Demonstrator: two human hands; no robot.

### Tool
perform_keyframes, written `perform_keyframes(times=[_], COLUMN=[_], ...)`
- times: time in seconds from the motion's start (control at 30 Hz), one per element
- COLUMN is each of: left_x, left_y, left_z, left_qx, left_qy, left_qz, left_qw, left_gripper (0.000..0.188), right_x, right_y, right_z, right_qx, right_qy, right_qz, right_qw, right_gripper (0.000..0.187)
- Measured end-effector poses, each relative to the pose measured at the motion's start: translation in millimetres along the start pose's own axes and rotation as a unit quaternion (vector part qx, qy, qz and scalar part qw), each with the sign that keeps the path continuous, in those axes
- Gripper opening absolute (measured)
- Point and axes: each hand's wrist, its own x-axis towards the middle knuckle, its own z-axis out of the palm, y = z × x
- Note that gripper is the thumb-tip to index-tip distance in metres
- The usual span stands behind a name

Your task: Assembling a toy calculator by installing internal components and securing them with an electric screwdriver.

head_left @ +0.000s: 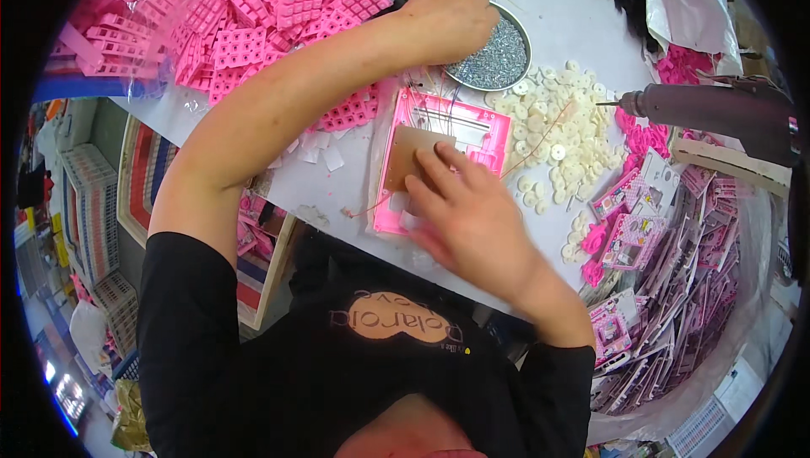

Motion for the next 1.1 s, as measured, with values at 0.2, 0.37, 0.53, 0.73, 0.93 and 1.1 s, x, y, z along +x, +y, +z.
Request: perform_keyframes(times=[0.2, 0.37, 0.53, 0.73, 0.93, 1.1], left_x=[-33.3, -89.6, -132.1, -135.6, -131.8, -80.3], left_y=[7.0, 63.3, 89.9, 96.4, 98.0, 43.0], left_z=[-66.0, -79.2, -64.9, -68.5, -68.1, -65.9], left_qx=[-0.170, -0.276, -0.390, -0.457, -0.401, -0.463], left_qy=[0.066, 0.148, 0.102, 0.132, 0.160, 0.096], left_qz=[-0.015, 0.002, -0.083, -0.122, -0.104, -0.019], left_qw=[0.983, 0.950, 0.911, 0.871, 0.896, 0.881], left_gripper=[0.006, 0.008, 0.008, 0.005, 0.007, 0.013], right_x=[-34.2, 9.6, 34.0, 26.7, 26.5, 23.3], right_y=[119.9, 129.2, 39.6, 14.0, 15.3, 28.6], right_z=[-146.8, -125.9, -55.1, -42.6, -38.9, -42.2], right_qx=[0.067, 0.564, 0.636, 0.631, 0.624, 0.595], right_qy=[0.496, 0.258, 0.291, 0.267, 0.265, 0.309], right_qz=[-0.008, -0.018, -0.081, -0.126, -0.122, -0.129], right_qw=[0.866, 0.784, 0.710, 0.718, 0.725, 0.731], right_gripper=[0.032, 0.042, 0.045, 0.039, 0.037, 0.035])
